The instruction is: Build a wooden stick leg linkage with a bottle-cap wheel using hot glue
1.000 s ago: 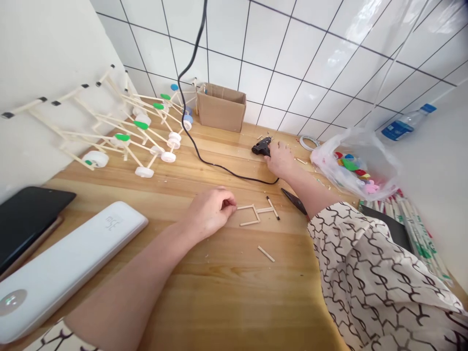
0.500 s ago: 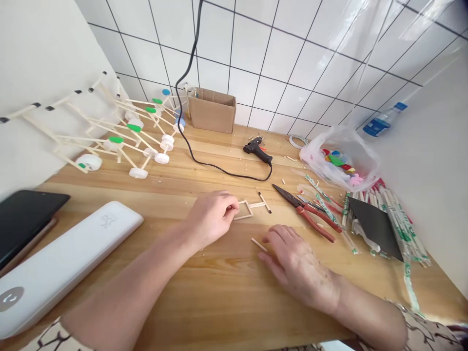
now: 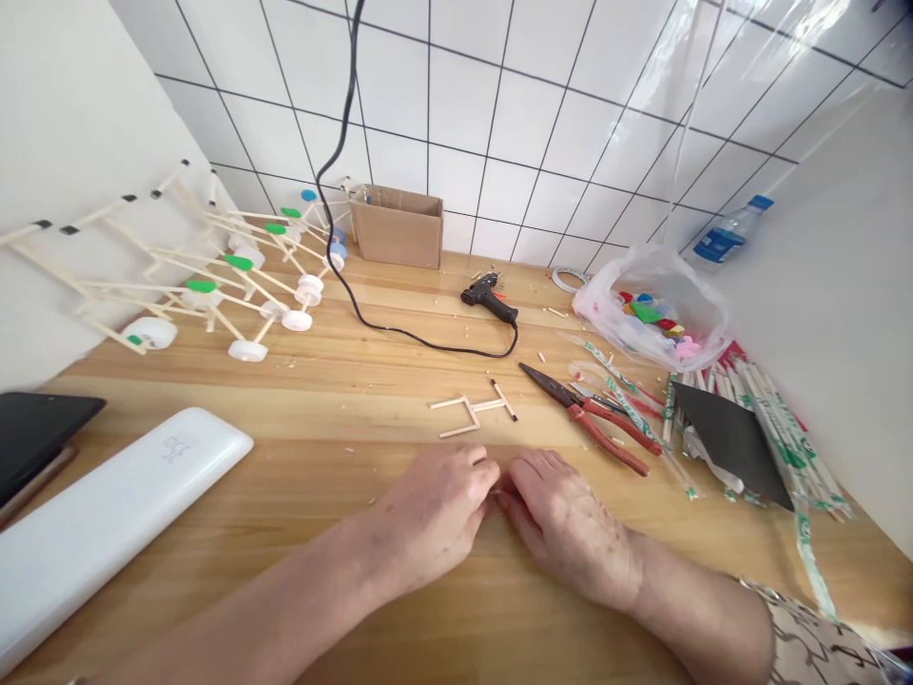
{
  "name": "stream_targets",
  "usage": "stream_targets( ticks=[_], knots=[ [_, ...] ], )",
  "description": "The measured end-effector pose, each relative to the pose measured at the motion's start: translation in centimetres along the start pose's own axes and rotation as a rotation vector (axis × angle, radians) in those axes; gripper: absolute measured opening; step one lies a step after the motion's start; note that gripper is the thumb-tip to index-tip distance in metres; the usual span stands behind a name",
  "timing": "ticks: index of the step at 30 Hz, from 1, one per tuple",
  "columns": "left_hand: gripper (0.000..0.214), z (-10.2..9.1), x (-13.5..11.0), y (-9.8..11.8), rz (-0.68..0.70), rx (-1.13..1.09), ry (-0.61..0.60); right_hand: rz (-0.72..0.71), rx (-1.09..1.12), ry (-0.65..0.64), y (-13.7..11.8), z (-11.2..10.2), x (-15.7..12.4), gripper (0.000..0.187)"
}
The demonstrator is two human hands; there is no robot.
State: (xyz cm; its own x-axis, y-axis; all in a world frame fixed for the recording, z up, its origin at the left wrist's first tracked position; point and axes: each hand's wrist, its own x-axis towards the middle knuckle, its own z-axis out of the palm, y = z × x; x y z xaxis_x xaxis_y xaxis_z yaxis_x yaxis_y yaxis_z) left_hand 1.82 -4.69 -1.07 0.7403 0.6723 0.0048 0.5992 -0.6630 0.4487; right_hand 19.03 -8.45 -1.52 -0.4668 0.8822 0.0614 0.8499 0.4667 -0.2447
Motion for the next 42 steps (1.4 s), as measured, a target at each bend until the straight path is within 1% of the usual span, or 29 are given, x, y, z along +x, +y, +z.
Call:
stream_targets(
  ticks=[3, 7, 9, 11, 15, 17, 20, 22, 27, 33, 42],
  knots=[
    [0.016, -0.1, 0.1, 0.1, -0.032, -0.041, -0.035, -0.01, -0.007, 0.018, 0.0, 0.1, 0.0, 0.012],
    [0.016, -0.3, 0.1, 0.1, -0.059, -0.066, -0.051, -0.023, -0.003, 0.014, 0.0, 0.1, 0.0, 0.011],
    [0.017, -0.5, 0.1, -0.4, -0.08, -0.079, -0.048, -0.026, 0.003, 0.012, 0.0, 0.0, 0.0, 0.01],
    [0.016, -1.0, 0.1, -1.4, -0.118, -0.106, -0.015, -0.027, 0.023, 0.01, 0.0, -0.1, 0.0, 0.009],
    [0.012, -2.4, 0.2, -3.5, -0.318, -0.098, 0.117, -0.011, 0.116, 0.006, 0.3, -0.2, 0.0, 0.008],
    [0.012, -3.1, 0.3, -3.9, -0.378, -0.111, 0.125, -0.008, 0.171, 0.024, 0.5, -0.2, 0.1, 0.007],
    [0.012, -3.5, 0.6, -3.6, -0.441, -0.092, 0.09, -0.012, 0.217, 0.082, 0.8, -0.1, 0.2, 0.009],
    [0.011, -3.5, 0.7, -3.3, -0.454, -0.071, 0.077, -0.01, 0.223, 0.112, 1.0, 0.0, 0.3, 0.014],
    [0.013, -3.3, 0.7, -3.1, -0.449, -0.043, 0.087, 0.004, 0.213, 0.145, 1.4, 0.4, 1.1, 0.02],
    [0.015, -3.3, 0.7, -3.1, -0.435, -0.034, 0.089, -0.011, 0.156, 0.155, 1.3, 0.6, 1.9, 0.02],
    [0.016, -3.2, 0.9, -3.0, -0.442, -0.027, 0.082, -0.004, 0.159, 0.157, 1.3, 0.8, 1.7, 0.022]
  ],
)
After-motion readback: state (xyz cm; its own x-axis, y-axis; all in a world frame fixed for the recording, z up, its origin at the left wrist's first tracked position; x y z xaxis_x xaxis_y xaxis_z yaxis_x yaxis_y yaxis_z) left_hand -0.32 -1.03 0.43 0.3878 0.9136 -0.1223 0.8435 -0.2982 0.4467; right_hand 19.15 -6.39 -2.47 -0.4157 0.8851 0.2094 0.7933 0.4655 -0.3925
